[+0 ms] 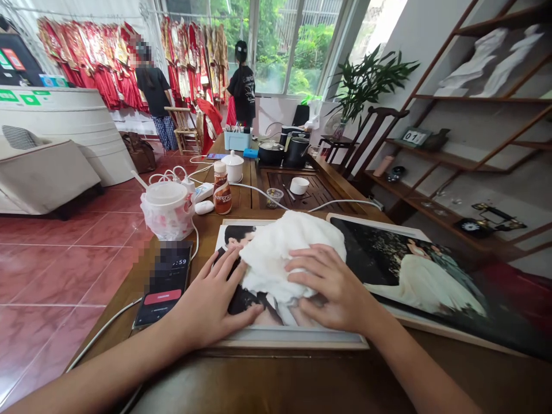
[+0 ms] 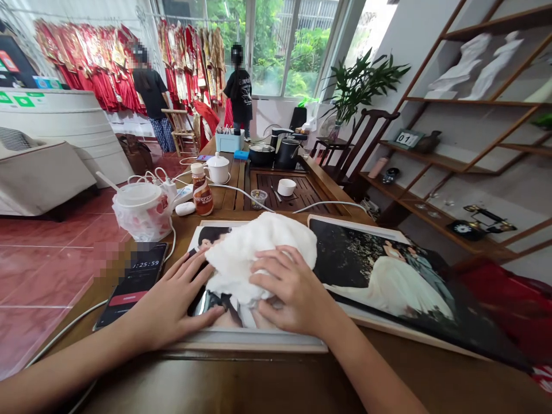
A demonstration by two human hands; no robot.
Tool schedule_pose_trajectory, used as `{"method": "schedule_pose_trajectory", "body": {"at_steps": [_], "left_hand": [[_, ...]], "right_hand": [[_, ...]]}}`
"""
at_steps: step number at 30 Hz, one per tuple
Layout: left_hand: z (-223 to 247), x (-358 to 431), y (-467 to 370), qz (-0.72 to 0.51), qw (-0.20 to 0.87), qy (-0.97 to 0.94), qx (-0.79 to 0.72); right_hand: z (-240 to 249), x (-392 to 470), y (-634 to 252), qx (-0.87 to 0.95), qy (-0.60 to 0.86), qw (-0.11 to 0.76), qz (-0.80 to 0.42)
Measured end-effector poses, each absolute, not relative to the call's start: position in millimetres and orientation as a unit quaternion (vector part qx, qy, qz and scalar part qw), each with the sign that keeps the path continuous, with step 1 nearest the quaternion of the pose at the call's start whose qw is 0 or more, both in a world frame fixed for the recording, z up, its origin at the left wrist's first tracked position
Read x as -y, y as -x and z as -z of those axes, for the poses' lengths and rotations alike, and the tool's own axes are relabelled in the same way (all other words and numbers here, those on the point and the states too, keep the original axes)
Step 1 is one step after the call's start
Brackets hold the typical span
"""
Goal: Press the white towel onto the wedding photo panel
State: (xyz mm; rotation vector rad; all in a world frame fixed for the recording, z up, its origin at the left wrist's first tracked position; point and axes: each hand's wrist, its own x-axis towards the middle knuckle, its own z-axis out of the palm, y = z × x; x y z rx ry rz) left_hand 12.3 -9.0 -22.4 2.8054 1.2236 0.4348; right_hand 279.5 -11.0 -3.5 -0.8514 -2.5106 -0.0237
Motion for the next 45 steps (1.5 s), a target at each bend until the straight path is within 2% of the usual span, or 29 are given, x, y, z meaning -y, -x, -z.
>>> {"method": "schedule_pose_trajectory", "body": {"at_steps": [9,15,22,29,36,45], "left_hand": [[26,9,-10,-0.139,0.022,-0.912,-0.386],[23,9,-12,-0.135,0.022,-0.907,-0.398],[26,8,-9,-0.155,0.014,-0.913,-0.378],[24,9,-11,-0.143,0.021,-0.903,-0.404],[25,8,-9,-0.142,0.016,-0.913,-0.382],[25,9,-10,-0.155,0.021,-0.906,-0.393]], "right_hand": [[5,23,-265,0.933,0.259,0.248,-0.008],[3,10,-280,0.918,0.314,0.242,0.026],[6,21,-265,0.934,0.261,0.244,0.005],[3,10,-280,0.917,0.317,0.241,0.025],[5,23,-264,0.936,0.259,0.240,-0.012],[2,15,-276,0.920,0.309,0.240,0.017]]}}
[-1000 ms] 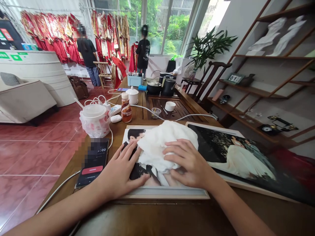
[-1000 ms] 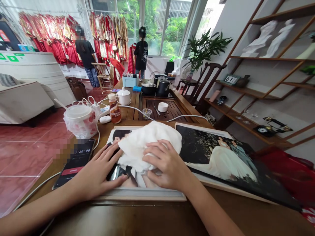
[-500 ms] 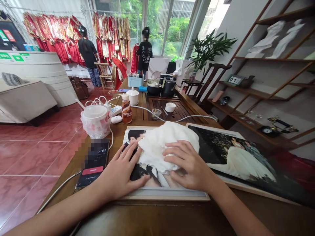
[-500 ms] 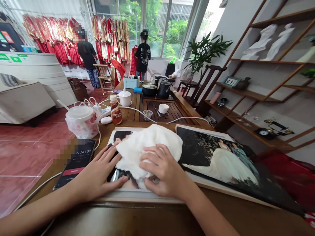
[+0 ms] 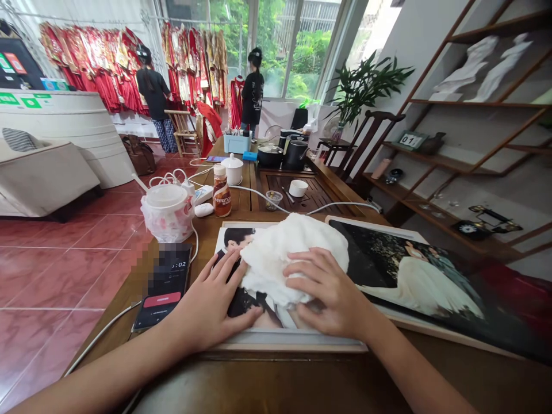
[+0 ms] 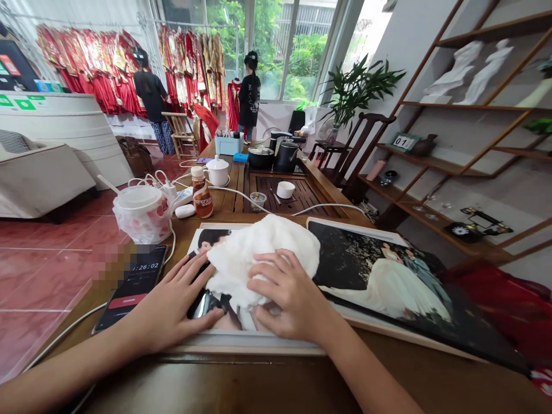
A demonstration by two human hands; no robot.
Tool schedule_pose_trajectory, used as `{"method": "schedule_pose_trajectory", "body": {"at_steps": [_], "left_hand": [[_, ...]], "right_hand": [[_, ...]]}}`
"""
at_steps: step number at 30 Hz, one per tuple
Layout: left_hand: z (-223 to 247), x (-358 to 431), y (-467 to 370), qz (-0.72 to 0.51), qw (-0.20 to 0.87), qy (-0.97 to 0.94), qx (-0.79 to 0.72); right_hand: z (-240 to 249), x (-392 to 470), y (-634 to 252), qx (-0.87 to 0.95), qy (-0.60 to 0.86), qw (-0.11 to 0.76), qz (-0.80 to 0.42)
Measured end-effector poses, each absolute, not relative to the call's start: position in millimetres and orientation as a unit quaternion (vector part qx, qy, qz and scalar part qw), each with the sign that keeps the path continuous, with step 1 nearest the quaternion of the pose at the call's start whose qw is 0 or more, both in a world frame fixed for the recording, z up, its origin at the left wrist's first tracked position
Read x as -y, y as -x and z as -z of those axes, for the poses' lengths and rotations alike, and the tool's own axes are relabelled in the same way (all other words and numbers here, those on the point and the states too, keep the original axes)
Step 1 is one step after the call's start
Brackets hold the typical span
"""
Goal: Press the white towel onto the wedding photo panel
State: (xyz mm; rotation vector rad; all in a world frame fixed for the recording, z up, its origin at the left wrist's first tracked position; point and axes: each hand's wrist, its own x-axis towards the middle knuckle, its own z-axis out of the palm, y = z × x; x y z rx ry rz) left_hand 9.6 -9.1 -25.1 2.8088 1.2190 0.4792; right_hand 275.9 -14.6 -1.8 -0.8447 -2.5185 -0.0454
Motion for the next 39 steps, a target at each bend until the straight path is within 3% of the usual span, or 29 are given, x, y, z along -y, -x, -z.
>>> {"method": "schedule_pose_trajectory", "body": {"at_steps": [6,12,19,26,33,39], "left_hand": [[25,8,-9,-0.144,0.022,-0.911,-0.386],[24,10,-10,-0.144,0.022,-0.904,-0.401],[24,8,-8,-0.155,0.028,-0.911,-0.381],[23,9,-11,-0.155,0.030,-0.904,-0.397],[25,8,-8,-0.154,0.027,-0.911,-0.382],[22,9,-11,-0.160,0.028,-0.905,-0.394]], "right_hand": [[3,23,-266,0.935,0.261,0.239,-0.009],[3,8,-283,0.915,0.326,0.237,0.028],[5,24,-263,0.935,0.256,0.246,0.003],[3,10,-281,0.917,0.317,0.242,0.034],[5,23,-264,0.934,0.259,0.247,-0.004],[2,9,-281,0.916,0.317,0.243,0.034]]}}
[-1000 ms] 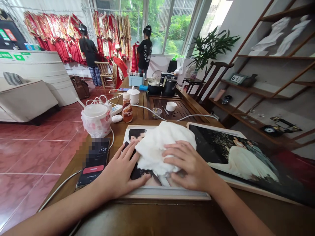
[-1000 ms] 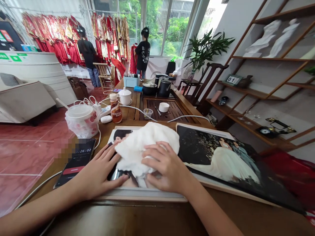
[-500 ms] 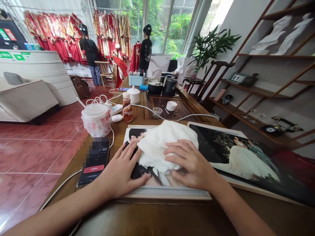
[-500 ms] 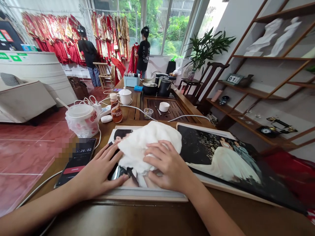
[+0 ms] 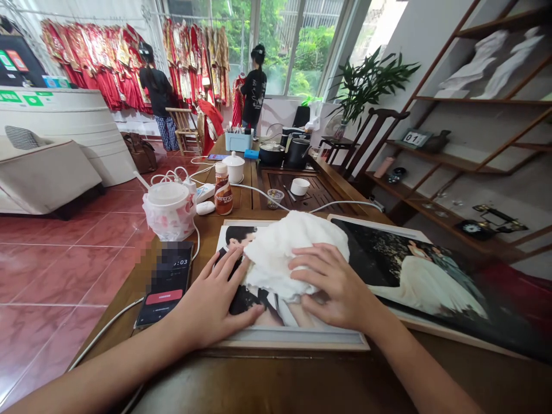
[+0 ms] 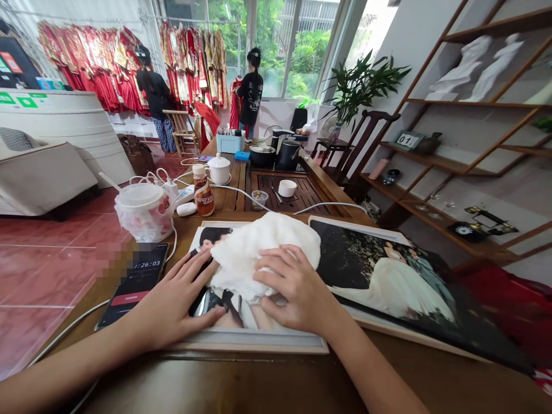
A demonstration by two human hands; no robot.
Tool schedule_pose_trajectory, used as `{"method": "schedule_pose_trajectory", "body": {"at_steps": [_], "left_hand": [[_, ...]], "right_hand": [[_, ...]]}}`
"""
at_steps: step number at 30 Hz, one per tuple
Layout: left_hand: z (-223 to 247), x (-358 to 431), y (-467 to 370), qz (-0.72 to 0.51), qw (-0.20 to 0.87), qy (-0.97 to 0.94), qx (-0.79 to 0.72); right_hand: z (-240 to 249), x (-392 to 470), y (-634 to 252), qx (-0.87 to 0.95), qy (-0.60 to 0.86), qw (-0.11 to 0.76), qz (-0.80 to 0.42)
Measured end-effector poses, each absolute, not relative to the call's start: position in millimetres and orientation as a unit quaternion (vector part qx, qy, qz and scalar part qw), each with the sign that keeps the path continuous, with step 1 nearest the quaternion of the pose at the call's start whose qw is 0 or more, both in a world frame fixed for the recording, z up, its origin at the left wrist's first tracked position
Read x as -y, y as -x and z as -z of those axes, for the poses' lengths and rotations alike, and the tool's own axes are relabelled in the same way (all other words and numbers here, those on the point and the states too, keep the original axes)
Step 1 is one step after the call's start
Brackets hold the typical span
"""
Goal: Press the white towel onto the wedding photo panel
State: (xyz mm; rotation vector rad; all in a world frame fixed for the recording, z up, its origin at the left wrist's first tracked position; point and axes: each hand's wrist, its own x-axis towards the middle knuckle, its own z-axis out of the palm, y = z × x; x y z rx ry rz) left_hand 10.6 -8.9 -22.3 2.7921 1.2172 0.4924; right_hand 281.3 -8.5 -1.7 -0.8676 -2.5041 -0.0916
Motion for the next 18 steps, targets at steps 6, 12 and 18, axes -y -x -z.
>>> {"method": "schedule_pose_trajectory", "body": {"at_steps": [6,12,18], "left_hand": [[25,8,-9,-0.158,0.032,-0.909,-0.386],[23,9,-11,-0.146,0.029,-0.905,-0.398],[23,9,-10,-0.143,0.028,-0.908,-0.394]], "right_hand": [[4,23,-264,0.931,0.263,0.253,0.001],[4,11,-278,0.922,0.301,0.243,0.014],[5,17,-271,0.926,0.290,0.241,0.013]]}}
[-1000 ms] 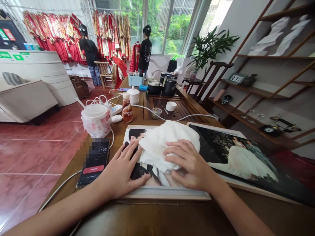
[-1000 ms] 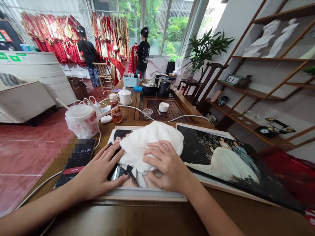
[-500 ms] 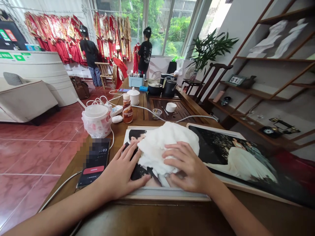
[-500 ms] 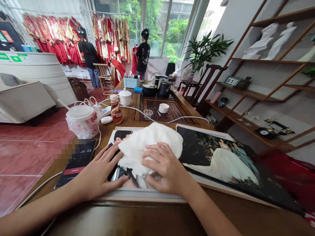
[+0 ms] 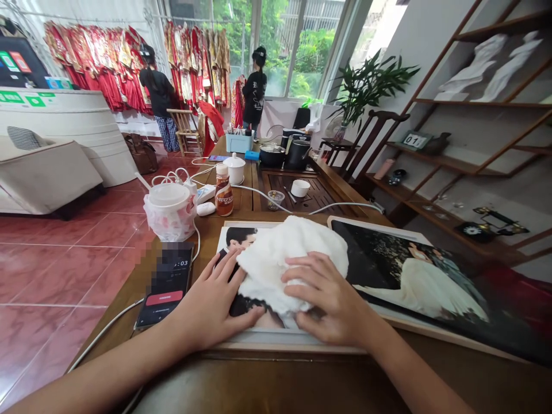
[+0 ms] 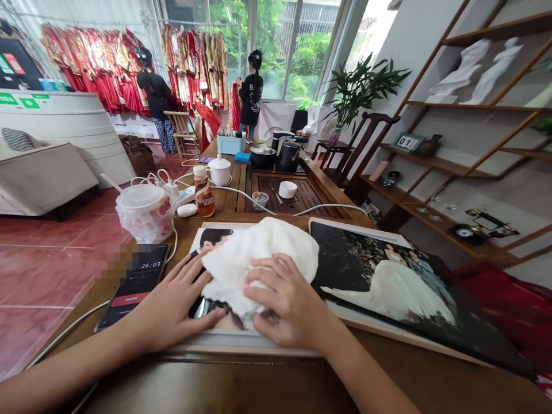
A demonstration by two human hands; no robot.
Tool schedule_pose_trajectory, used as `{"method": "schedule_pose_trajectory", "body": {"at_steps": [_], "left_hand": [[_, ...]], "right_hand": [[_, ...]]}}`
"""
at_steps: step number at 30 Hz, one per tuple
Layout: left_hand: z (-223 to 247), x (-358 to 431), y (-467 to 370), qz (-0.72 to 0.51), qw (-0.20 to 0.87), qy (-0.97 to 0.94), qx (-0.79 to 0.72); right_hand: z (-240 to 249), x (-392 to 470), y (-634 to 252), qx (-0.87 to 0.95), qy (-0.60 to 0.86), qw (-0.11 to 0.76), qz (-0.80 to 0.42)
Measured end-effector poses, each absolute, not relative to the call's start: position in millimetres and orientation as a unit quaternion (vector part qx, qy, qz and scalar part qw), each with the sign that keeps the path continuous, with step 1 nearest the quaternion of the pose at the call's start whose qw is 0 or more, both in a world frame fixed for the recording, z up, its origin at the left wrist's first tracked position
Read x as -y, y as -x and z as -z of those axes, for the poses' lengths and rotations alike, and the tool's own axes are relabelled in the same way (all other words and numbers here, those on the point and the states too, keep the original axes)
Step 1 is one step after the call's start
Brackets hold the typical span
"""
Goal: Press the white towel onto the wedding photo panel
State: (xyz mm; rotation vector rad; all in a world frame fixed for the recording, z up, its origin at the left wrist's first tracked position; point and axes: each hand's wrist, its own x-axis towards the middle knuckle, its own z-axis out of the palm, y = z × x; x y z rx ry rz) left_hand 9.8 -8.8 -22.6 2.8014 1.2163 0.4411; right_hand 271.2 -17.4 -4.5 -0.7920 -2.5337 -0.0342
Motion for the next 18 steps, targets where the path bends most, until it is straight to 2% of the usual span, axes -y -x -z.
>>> {"method": "schedule_pose_trajectory", "body": {"at_steps": [4,10,18], "left_hand": [[24,9,-8,-0.144,0.027,-0.910,-0.387],[23,9,-11,-0.153,0.025,-0.905,-0.396],[26,8,-8,-0.156,0.023,-0.910,-0.384]], "right_hand": [[4,22,-266,0.934,0.262,0.245,-0.005],[3,9,-281,0.915,0.320,0.245,0.026],[5,22,-265,0.934,0.258,0.246,-0.013]]}}
